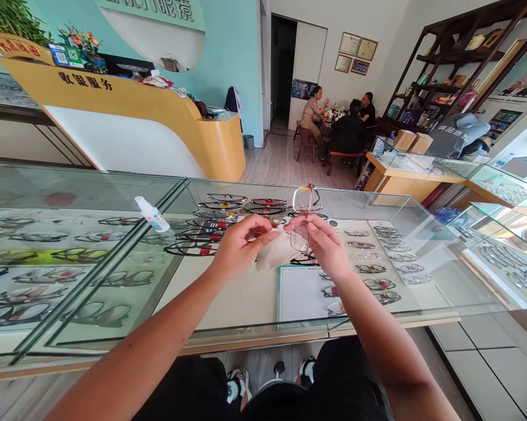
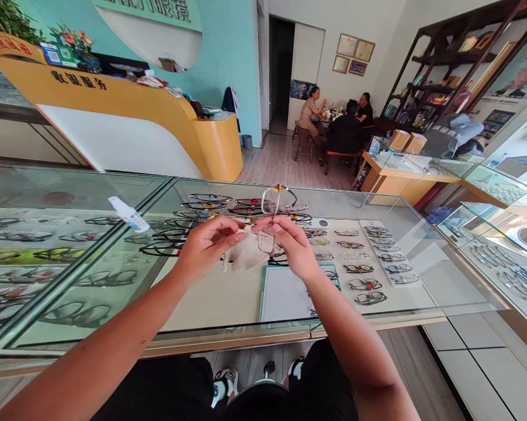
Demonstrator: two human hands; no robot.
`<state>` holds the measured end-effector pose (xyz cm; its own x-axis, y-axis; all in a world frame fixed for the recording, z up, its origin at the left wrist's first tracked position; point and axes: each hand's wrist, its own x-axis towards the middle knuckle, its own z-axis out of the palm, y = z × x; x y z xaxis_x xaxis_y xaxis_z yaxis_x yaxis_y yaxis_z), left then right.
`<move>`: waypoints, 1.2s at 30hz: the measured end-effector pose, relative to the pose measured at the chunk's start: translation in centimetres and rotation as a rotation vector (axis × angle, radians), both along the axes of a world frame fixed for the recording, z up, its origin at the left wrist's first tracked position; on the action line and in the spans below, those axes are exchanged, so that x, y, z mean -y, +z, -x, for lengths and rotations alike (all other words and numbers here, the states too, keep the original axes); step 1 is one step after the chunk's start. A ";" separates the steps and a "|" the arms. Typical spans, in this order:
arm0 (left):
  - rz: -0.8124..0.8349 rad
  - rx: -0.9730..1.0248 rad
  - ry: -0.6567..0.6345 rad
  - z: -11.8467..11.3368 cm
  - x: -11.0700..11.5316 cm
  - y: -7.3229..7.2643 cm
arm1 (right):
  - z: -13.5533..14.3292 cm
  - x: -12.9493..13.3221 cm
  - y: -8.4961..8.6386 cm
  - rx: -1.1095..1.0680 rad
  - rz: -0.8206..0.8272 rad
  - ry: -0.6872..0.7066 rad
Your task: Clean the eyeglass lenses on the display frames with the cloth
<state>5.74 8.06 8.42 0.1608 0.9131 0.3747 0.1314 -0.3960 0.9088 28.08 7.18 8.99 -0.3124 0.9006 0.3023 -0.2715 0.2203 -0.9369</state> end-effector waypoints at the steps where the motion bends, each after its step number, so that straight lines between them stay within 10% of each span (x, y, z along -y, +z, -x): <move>1: -0.002 -0.003 -0.023 0.0 0.0 0.1 | 0.0 0.0 -0.1 0.003 0.001 0.001; 26: -0.316 -0.188 -0.083 0.4 0.4 0.0 | 0.4 -0.1 -0.5 0.043 -0.055 -0.107; 36: -0.144 -0.119 -0.088 0.0 0.4 -0.4 | 0.4 0.1 -0.3 0.109 -0.098 -0.083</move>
<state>5.73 7.70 8.01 0.2882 0.8320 0.4741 0.1939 -0.5355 0.8220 27.65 7.07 8.65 -0.2738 0.8925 0.3583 -0.1466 0.3295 -0.9327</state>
